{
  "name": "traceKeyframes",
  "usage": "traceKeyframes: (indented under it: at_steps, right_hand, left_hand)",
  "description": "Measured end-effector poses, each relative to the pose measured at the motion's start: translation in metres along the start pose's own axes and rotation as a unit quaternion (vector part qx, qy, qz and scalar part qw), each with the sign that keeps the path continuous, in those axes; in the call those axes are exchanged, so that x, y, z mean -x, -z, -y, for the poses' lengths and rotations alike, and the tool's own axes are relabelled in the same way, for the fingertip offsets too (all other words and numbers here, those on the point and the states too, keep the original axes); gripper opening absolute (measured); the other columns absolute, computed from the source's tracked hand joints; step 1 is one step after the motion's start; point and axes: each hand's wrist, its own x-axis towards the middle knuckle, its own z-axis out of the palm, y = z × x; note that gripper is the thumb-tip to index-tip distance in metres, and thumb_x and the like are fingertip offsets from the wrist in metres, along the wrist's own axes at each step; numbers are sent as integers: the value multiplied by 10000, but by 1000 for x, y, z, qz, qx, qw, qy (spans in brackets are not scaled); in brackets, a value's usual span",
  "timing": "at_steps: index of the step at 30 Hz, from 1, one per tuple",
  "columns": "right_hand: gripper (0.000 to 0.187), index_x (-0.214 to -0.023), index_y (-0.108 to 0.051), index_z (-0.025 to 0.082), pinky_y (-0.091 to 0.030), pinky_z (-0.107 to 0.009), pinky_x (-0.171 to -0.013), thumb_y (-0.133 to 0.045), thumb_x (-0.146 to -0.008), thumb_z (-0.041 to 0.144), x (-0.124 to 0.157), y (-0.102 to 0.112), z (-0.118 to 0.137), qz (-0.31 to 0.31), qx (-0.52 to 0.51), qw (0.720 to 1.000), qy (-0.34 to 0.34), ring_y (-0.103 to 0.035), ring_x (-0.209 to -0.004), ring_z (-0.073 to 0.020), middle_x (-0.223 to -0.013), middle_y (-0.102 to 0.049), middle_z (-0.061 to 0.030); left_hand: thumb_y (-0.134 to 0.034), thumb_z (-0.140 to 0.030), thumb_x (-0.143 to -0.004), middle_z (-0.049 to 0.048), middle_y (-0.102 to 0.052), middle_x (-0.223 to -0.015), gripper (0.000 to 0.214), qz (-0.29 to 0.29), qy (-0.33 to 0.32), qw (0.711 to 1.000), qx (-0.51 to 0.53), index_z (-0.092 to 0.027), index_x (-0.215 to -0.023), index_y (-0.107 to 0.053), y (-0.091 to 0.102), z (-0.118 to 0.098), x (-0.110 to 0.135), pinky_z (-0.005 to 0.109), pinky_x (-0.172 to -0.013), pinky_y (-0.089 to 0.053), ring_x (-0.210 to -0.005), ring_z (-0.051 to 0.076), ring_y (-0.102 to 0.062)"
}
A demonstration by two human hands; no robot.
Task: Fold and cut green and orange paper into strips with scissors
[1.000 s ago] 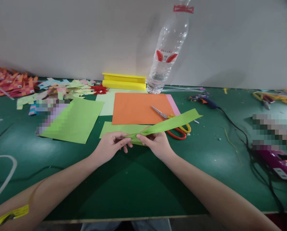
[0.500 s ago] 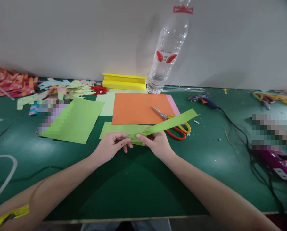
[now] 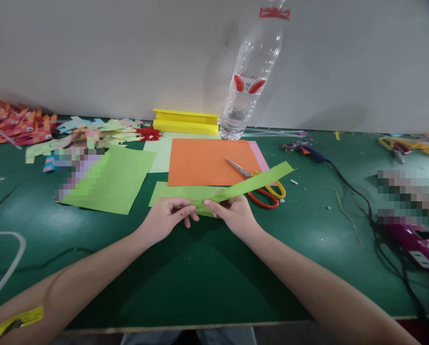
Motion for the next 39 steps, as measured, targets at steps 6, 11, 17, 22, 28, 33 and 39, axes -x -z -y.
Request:
traceKeyframes:
  at_steps: [6,11,17,22,28,33,39]
  right_hand:
    - [236,-631,-575,195,-420,-260,-473,-722,-700,367,0,0,1,-3,-7,1000,7,-500,-477,-103,-534,-542,42]
    - [238,-648,-575,195,-431,-255,-465,-717,-701,378,0,0,2,-3,-2,1000,11,-494,-475,-100,-539,-545,38]
    - [237,-658,-573,199,-422,-252,-452,-712,-708,385,0,-1,2,-4,-10,1000,12,-479,-464,-95,-534,-525,44]
    - [248,-662,-568,201,-424,-255,-448,-704,-711,402,0,-2,1,-5,-2,1000,17,-479,-461,-98,-525,-519,45]
    - [239,-672,-549,207,-413,-253,-446,-705,-712,383,1,-3,4,-7,-3,1000,26,-463,-450,-91,-522,-499,59]
    - [259,-653,-530,215,-411,-261,-448,-687,-734,405,2,-3,4,-7,16,1000,23,-455,-445,-96,-496,-462,68]
    - [301,-627,-503,218,-410,-273,-455,-678,-745,432,1,-2,-1,-20,32,999,22,-449,-436,-103,-473,-464,63]
  left_hand:
    - [-531,-344,-888,-9,-655,-565,286,0,3,1000,2,-178,-733,-705,0,1,0,215,-551,-445,-512,114,-577]
    - [-530,-333,-891,-9,-658,-566,291,-1,-2,1000,8,-180,-719,-707,0,1,0,211,-563,-448,-515,110,-579]
    - [-529,-333,-895,-5,-667,-601,274,-1,4,1000,14,-179,-740,-695,-1,2,0,214,-588,-472,-543,112,-596]
    - [-528,-330,-890,-3,-669,-609,275,-2,1,1000,12,-177,-723,-685,-1,0,0,222,-598,-486,-546,115,-603]
    - [-523,-326,-900,6,-679,-645,268,3,1,1000,16,-168,-748,-676,-1,2,1,220,-596,-490,-559,114,-606]
    - [-504,-345,-916,10,-682,-677,281,0,-27,999,-18,-167,-774,-669,0,4,1,215,-579,-472,-593,122,-622]
    - [-493,-319,-920,-5,-663,-634,274,-26,-75,993,-93,-174,-767,-668,-1,3,1,205,-556,-456,-572,120,-616]
